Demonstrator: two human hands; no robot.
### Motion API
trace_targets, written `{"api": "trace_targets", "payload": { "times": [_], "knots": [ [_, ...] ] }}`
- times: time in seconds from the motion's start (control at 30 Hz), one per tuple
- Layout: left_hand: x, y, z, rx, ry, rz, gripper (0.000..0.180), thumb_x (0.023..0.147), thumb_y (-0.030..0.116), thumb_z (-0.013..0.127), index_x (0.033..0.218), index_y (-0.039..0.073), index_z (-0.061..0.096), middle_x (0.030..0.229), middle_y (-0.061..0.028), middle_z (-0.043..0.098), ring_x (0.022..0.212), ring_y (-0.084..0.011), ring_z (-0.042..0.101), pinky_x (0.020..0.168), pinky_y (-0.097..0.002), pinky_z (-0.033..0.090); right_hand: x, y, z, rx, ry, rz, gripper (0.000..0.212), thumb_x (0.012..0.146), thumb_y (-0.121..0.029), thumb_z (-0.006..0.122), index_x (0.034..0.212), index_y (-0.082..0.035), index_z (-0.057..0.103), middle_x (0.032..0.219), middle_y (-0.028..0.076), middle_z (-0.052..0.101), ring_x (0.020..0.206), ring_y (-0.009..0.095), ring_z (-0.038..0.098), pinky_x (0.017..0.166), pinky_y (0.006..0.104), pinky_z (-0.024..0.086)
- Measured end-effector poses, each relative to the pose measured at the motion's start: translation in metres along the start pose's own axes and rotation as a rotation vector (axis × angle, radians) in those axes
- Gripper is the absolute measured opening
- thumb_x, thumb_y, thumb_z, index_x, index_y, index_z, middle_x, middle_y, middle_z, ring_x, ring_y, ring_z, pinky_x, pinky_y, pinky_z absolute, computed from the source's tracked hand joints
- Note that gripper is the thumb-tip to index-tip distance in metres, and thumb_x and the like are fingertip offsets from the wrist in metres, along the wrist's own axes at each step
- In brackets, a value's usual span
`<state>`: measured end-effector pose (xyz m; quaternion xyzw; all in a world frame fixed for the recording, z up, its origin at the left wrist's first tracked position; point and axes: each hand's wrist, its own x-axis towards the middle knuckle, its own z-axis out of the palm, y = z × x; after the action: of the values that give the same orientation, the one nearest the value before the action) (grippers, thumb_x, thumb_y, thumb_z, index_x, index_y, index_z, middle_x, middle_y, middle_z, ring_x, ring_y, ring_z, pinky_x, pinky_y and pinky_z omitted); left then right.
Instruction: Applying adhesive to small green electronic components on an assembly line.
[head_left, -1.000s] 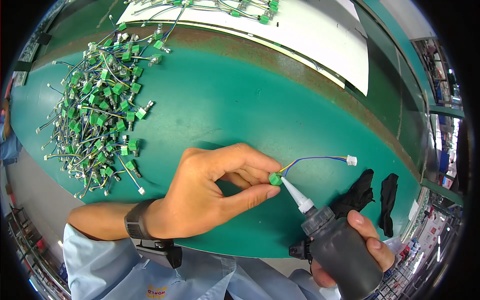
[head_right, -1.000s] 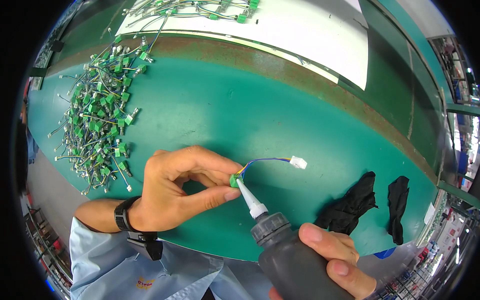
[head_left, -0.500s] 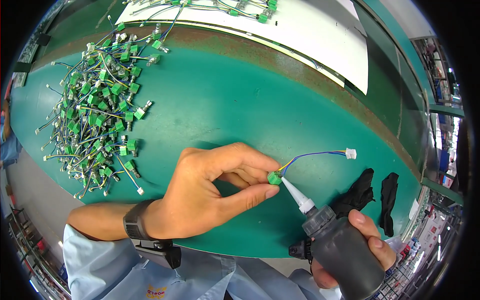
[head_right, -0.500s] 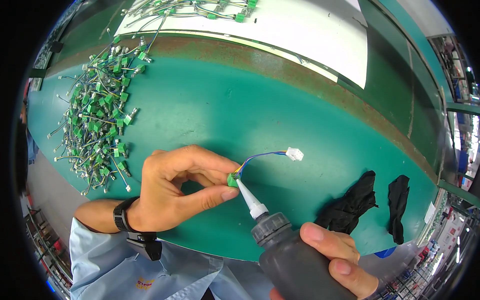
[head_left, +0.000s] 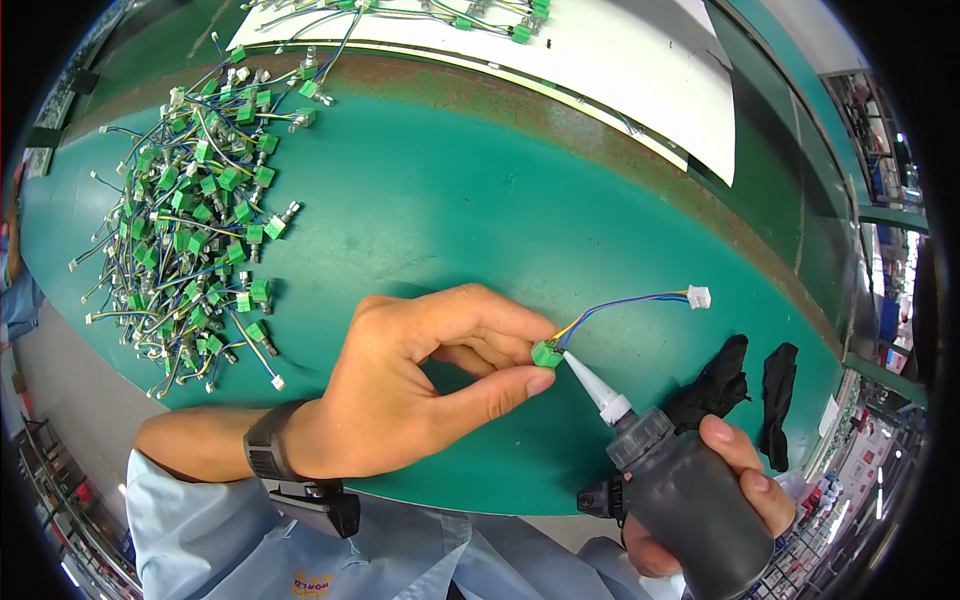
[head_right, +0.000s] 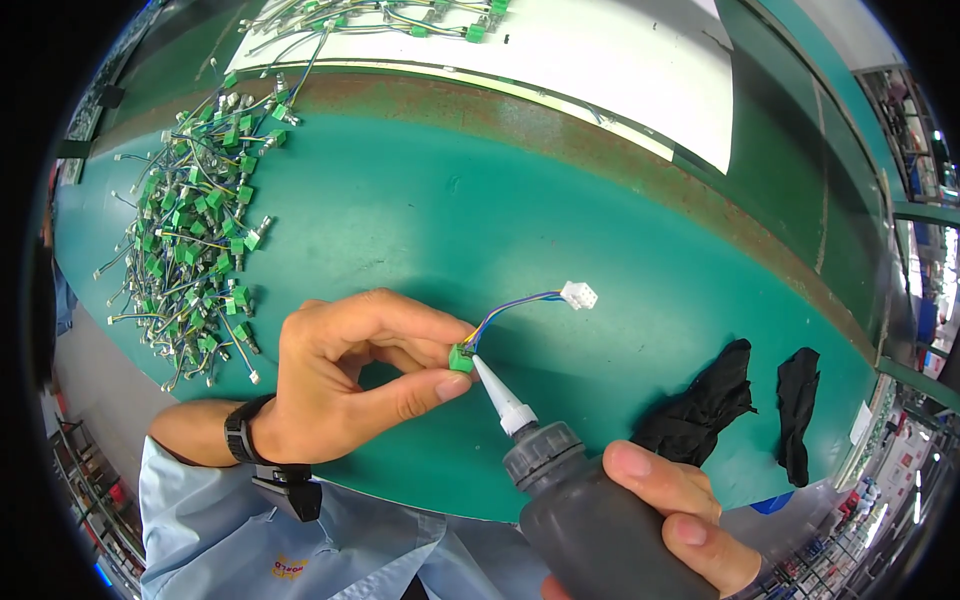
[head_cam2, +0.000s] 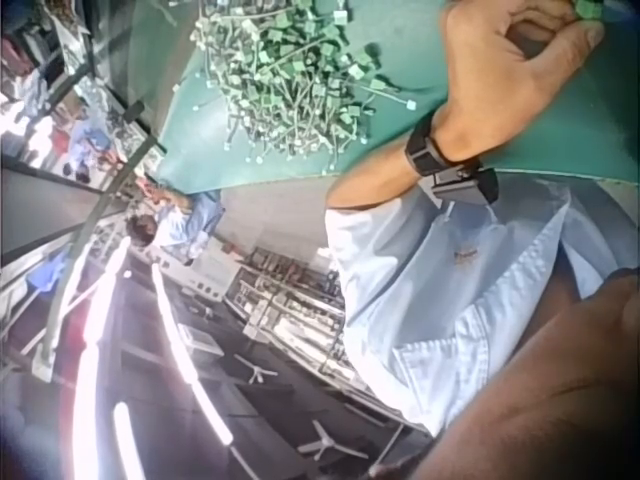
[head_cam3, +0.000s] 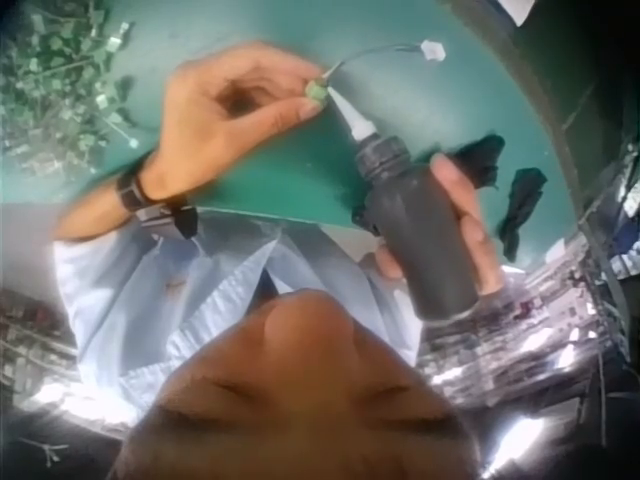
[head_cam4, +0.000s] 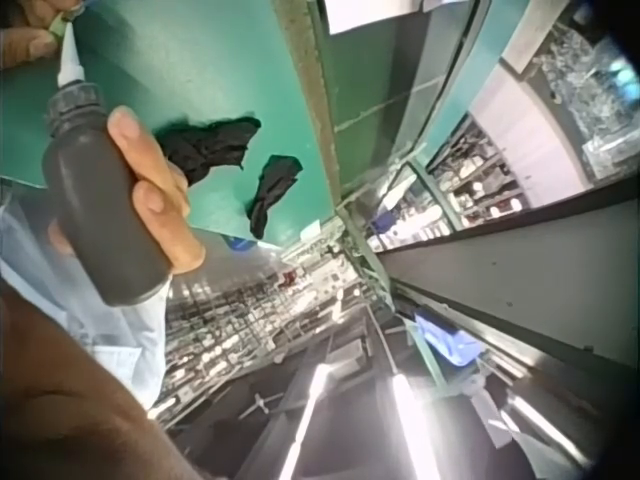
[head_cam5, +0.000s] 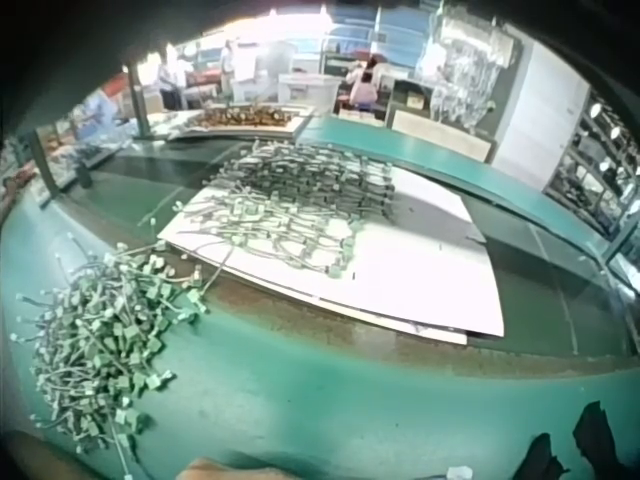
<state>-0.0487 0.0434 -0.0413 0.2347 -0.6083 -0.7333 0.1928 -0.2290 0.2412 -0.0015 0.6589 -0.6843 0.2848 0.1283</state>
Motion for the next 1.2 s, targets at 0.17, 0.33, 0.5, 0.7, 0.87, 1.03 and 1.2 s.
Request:
{"api": "trace_targets", "payload": {
  "times": [0.17,0.33,0.5,0.7,0.87,1.03,1.2],
  "knots": [
    [0.0,0.0,0.0,-0.004,-0.005,0.003,0.028,0.081,-0.009,0.072,0.108,-0.008,0.065,0.092,-0.0137,0.072,0.082,-0.0135,0.07,0.075,-0.0249,0.056,0.001,-0.002,-0.008,0.046,-0.176,0.098,0.029,0.069,-0.031,0.049,0.082,-0.011,0.067,0.083,-0.008,0.073,0.115,0.02,0.061,0.099,0.0284,0.032],
    [0.0,0.0,0.0,-0.002,-0.004,0.005,0.027,0.081,-0.01,0.072,0.108,-0.008,0.065,0.092,-0.0141,0.072,0.082,-0.0141,0.07,0.075,-0.0252,0.056,-0.001,-0.004,-0.005,0.087,-0.106,0.14,0.029,0.066,-0.026,0.054,0.092,-0.021,0.067,0.097,-0.016,0.072,0.126,0.012,0.053,0.1,0.0265,0.029],
    [0.0,0.001,0.0,-0.011,-0.005,-0.011,0.027,0.082,-0.01,0.071,0.108,-0.008,0.064,0.093,-0.0143,0.072,0.083,-0.0149,0.071,0.075,-0.0253,0.056,-0.008,0.004,-0.01,0.403,-0.195,0.274,0.037,0.07,-0.025,0.052,0.105,-0.021,0.065,0.113,-0.016,0.067,0.13,0.011,0.049,0.099,0.0263,0.03],
    [0.0,0.0,0.001,-0.011,0.002,-0.007,0.026,0.082,-0.01,0.071,0.107,-0.008,0.065,0.093,-0.0146,0.072,0.083,-0.0154,0.071,0.075,-0.0255,0.057,-0.004,0.011,0.006,0.404,0.007,0.114,0.043,0.08,-0.034,0.049,0.114,-0.008,0.054,0.12,0.001,0.057,0.12,0.024,0.053,0.089,0.0328,0.041],
    [0.0,0.0,0.001,-0.01,-0.005,0.004,0.026,0.082,-0.009,0.071,0.108,-0.008,0.064,0.093,-0.015,0.072,0.084,-0.0157,0.071,0.075,-0.0256,0.057,0.007,0.013,0.024,0.398,0.175,-0.02,0.055,0.089,-0.04,0.046,0.122,0.003,0.045,0.125,0.015,0.048,0.111,0.035,0.056,0.08,0.0381,0.049],
    [0.001,-0.001,-0.001,-0.036,-0.008,-0.026,0.028,0.083,-0.008,0.07,0.11,-0.007,0.063,0.093,-0.0148,0.072,0.083,-0.0149,0.07,0.075,-0.025,0.057,0.012,0.005,0.035,0.393,0.312,-0.132,0.066,0.095,-0.046,0.044,0.128,0.012,0.038,0.13,0.026,0.041,0.104,0.044,0.058,0.072,0.0424,0.056],
    [0.002,0.0,-0.002,-0.111,0.013,-0.081,0.03,0.083,-0.007,0.07,0.112,-0.006,0.061,0.092,-0.0136,0.072,0.083,-0.0138,0.069,0.073,-0.0241,0.056,0.007,-0.008,0.035,0.507,0.431,0.136,0.08,0.095,-0.056,0.045,0.128,0.016,0.032,0.127,0.023,0.038,0.098,0.044,0.061,0.065,0.039,0.058]
  ]
}}
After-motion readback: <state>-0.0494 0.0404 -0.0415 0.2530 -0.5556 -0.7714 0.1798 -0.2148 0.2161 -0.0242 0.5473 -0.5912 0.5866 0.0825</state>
